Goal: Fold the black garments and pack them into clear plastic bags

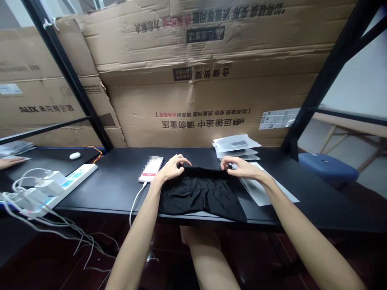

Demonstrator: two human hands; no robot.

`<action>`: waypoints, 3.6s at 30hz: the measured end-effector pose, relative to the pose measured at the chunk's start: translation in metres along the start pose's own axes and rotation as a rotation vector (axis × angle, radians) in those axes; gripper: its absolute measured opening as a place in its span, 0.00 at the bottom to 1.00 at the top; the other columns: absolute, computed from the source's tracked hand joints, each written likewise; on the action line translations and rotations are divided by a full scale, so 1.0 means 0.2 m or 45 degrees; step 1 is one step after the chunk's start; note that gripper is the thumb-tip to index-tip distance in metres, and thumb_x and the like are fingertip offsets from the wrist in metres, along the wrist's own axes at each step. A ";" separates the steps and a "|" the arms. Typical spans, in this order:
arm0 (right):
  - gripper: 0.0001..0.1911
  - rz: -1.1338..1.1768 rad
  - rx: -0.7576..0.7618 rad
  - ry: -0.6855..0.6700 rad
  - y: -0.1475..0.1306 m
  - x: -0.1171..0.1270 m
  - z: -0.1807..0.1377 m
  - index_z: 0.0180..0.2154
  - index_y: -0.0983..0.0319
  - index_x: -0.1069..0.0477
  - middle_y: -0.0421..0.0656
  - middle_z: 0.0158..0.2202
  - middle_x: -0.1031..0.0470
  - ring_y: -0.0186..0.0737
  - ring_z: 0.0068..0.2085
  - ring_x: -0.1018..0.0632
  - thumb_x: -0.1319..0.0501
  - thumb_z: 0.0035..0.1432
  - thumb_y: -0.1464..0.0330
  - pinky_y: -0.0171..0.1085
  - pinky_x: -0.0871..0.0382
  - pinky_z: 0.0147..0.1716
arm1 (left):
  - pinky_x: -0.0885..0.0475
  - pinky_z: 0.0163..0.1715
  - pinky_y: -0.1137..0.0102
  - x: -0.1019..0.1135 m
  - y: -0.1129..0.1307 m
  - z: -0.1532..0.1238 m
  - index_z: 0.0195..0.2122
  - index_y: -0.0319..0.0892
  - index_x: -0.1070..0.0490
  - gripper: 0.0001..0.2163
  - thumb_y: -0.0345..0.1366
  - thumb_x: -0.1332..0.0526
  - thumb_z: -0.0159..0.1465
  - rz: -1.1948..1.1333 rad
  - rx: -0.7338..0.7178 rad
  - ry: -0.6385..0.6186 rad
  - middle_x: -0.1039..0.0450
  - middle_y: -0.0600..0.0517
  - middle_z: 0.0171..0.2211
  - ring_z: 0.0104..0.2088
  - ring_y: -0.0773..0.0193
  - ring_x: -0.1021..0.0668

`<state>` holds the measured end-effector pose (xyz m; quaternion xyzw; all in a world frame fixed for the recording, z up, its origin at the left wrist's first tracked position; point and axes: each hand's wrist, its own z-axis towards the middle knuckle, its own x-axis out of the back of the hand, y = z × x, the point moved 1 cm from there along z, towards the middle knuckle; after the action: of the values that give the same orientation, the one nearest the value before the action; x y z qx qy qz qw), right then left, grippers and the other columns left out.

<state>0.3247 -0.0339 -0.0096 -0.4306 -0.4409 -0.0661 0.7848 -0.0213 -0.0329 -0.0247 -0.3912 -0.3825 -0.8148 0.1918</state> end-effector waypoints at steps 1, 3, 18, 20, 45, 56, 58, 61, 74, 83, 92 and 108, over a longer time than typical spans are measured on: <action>0.09 0.006 -0.006 -0.031 -0.01 0.00 0.00 0.37 0.57 0.28 0.43 0.40 0.22 0.46 0.43 0.25 0.40 0.51 0.72 0.44 0.31 0.50 | 0.28 0.56 0.60 0.00 0.01 0.00 0.45 0.47 0.17 0.22 0.24 0.44 0.54 0.007 0.004 -0.025 0.28 0.51 0.38 0.45 0.57 0.25; 0.10 0.012 -0.027 -0.092 -0.04 -0.01 -0.01 0.36 0.57 0.28 0.42 0.39 0.23 0.46 0.43 0.25 0.41 0.50 0.73 0.43 0.31 0.48 | 0.28 0.56 0.59 0.01 0.03 0.00 0.44 0.48 0.17 0.23 0.24 0.44 0.53 0.001 0.031 -0.087 0.27 0.51 0.37 0.45 0.55 0.25; 0.21 -0.087 -0.221 -0.249 -0.05 -0.03 -0.03 0.27 0.58 0.23 0.41 0.30 0.21 0.42 0.33 0.26 0.42 0.68 0.54 0.41 0.32 0.38 | 0.37 0.64 0.56 0.01 0.06 -0.03 0.43 0.50 0.16 0.20 0.42 0.51 0.73 -0.029 0.197 -0.341 0.18 0.52 0.45 0.51 0.52 0.26; 0.25 -0.056 -0.248 -0.229 -0.06 -0.03 -0.02 0.27 0.58 0.23 0.41 0.29 0.21 0.42 0.32 0.26 0.41 0.68 0.48 0.41 0.32 0.37 | 0.38 0.65 0.56 0.01 0.06 -0.03 0.42 0.51 0.16 0.19 0.44 0.49 0.74 0.031 0.239 -0.319 0.18 0.52 0.42 0.53 0.50 0.26; 0.08 -0.276 -0.155 -0.053 0.10 -0.03 0.01 0.36 0.56 0.20 0.44 0.40 0.14 0.54 0.45 0.19 0.37 0.61 0.62 0.59 0.37 0.59 | 0.44 0.68 0.53 -0.05 -0.01 -0.02 0.43 0.51 0.17 0.08 0.45 0.32 0.66 0.100 0.128 -0.241 0.19 0.54 0.39 0.46 0.56 0.21; 0.13 -0.388 -0.203 0.220 0.00 -0.03 -0.05 0.42 0.53 0.20 0.45 0.46 0.16 0.56 0.51 0.20 0.40 0.68 0.55 0.59 0.37 0.61 | 0.53 0.74 0.49 0.01 0.13 -0.10 0.51 0.51 0.21 0.10 0.39 0.41 0.74 0.149 0.048 -0.052 0.18 0.53 0.52 0.56 0.56 0.22; 0.17 -0.374 -0.156 0.253 -0.11 -0.04 -0.15 0.44 0.52 0.20 0.46 0.48 0.16 0.55 0.52 0.21 0.42 0.70 0.51 0.58 0.39 0.62 | 0.42 0.71 0.53 0.06 0.20 -0.20 0.52 0.51 0.22 0.12 0.42 0.44 0.76 0.116 0.033 0.043 0.20 0.51 0.54 0.57 0.56 0.23; 0.17 -0.386 -0.149 0.156 -0.25 -0.08 -0.33 0.41 0.50 0.20 0.46 0.47 0.16 0.55 0.50 0.21 0.40 0.69 0.47 0.59 0.40 0.63 | 0.31 0.62 0.58 0.13 0.29 -0.38 0.48 0.51 0.21 0.12 0.45 0.43 0.77 0.104 0.020 -0.025 0.21 0.49 0.52 0.55 0.54 0.23; 0.09 -0.629 -0.110 0.209 -0.22 -0.27 -0.77 0.43 0.48 0.22 0.46 0.52 0.16 0.56 0.55 0.19 0.41 0.71 0.57 0.58 0.32 0.54 | 0.27 0.61 0.61 0.20 0.18 -0.82 0.51 0.54 0.21 0.09 0.45 0.40 0.75 0.152 0.129 -0.135 0.22 0.49 0.56 0.57 0.56 0.22; 0.12 -0.632 -0.190 0.457 -0.19 -0.22 -0.73 0.46 0.56 0.25 0.46 0.46 0.17 0.49 0.46 0.20 0.45 0.73 0.58 0.47 0.27 0.49 | 0.27 0.60 0.61 0.20 0.26 -0.72 0.50 0.49 0.25 0.11 0.41 0.47 0.79 0.249 0.022 -0.068 0.22 0.49 0.56 0.57 0.57 0.22; 0.16 -0.573 -0.229 0.689 -0.14 -0.05 -0.50 0.44 0.56 0.26 0.44 0.42 0.17 0.49 0.44 0.18 0.46 0.73 0.54 0.50 0.32 0.54 | 0.25 0.49 0.62 0.23 0.24 -0.45 0.51 0.49 0.28 0.13 0.45 0.50 0.78 0.316 0.322 0.137 0.18 0.49 0.46 0.47 0.55 0.17; 0.19 -0.962 -0.271 0.396 0.11 0.03 -0.17 0.39 0.57 0.20 0.47 0.39 0.15 0.50 0.44 0.20 0.47 0.74 0.58 0.49 0.41 0.47 | 0.29 0.54 0.61 0.13 0.02 -0.01 0.46 0.45 0.20 0.11 0.36 0.44 0.74 0.865 0.498 -0.036 0.21 0.45 0.50 0.50 0.52 0.20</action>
<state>0.3603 -0.0449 -0.0274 -0.3022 -0.4347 -0.4585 0.7138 -0.0367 -0.0375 -0.0037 -0.4628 -0.3817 -0.6112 0.5163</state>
